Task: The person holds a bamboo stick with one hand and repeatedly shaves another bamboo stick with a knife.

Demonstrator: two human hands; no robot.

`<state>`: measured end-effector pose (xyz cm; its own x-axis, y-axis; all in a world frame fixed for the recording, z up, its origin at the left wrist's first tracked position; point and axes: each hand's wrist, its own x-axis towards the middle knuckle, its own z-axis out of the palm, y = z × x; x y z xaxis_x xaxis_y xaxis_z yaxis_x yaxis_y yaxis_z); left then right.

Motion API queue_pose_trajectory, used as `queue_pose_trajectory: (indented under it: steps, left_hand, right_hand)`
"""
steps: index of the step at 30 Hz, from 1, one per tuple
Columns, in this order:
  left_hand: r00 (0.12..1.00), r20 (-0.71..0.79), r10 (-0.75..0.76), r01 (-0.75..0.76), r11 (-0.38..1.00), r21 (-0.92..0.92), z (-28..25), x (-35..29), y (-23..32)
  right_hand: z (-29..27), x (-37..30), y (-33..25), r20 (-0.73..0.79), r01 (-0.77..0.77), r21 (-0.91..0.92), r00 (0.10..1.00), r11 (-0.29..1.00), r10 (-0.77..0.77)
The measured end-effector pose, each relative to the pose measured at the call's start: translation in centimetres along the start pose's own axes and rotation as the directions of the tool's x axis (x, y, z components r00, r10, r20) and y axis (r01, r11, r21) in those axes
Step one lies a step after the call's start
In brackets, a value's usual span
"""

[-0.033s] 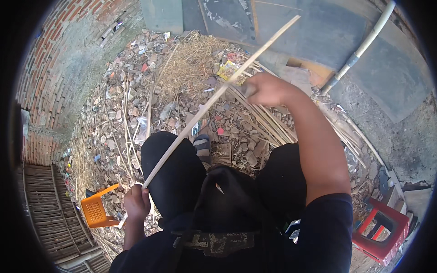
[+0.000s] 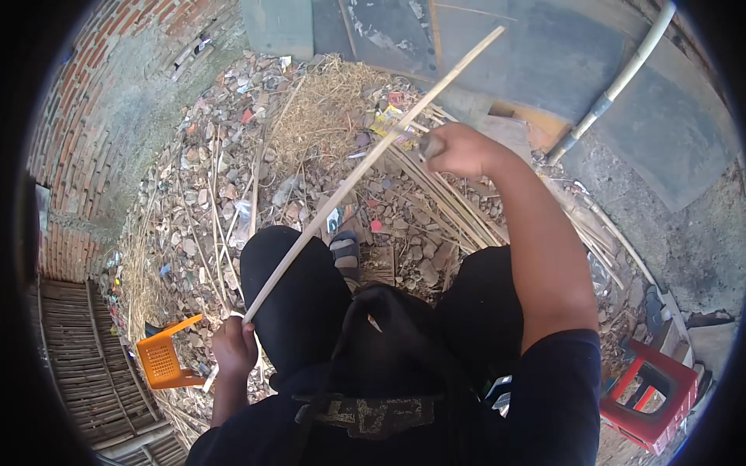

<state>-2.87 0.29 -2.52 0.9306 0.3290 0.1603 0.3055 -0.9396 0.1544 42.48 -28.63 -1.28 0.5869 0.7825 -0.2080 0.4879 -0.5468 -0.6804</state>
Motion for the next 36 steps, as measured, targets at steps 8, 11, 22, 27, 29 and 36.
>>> queue_pose_trajectory:
  steps: [8, 11, 22, 27, 29, 36]
  left_hand:
    - [0.995, 0.036, -0.09, 0.091, 0.996, -0.02, -0.9, -0.4, 0.9]
    - [0.991, 0.084, -0.102, 0.107, 0.992, -0.059, -1.0, -0.4, 0.7]
    - [0.967, 0.208, -0.144, 0.185, 0.964, -0.192, -2.4, 0.2, 1.3]
    - [0.976, 0.18, -0.123, 0.178, 0.926, -0.332, -0.9, 0.3, 0.8]
    - [0.971, 0.19, -0.143, 0.198, 0.93, -0.309, -1.7, 0.5, 1.7]
    - [0.962, 0.213, -0.17, 0.233, 0.919, -0.319, -1.6, -0.3, 1.5]
  right_hand:
    - [0.5, -0.5, -4.2, -0.102, 0.054, -0.308, 0.991, 0.95, -0.089]
    - [1.0, 0.6, -2.0, -0.088, 0.126, -0.247, 0.984, 0.961, -0.152]
    - [0.7, -0.4, -3.1, -0.192, 0.07, -0.168, 0.976, 0.983, -0.102]
    - [0.7, 0.7, -0.7, -0.068, 0.034, -0.085, 0.997, 0.996, -0.04]
    - [0.9, 1.3, -0.3, -0.148, -0.05, -0.088, 0.988, 0.995, 0.037]
    - [2.0, -0.2, -4.8, -0.084, 0.27, -0.398, 0.941, 0.877, -0.328]
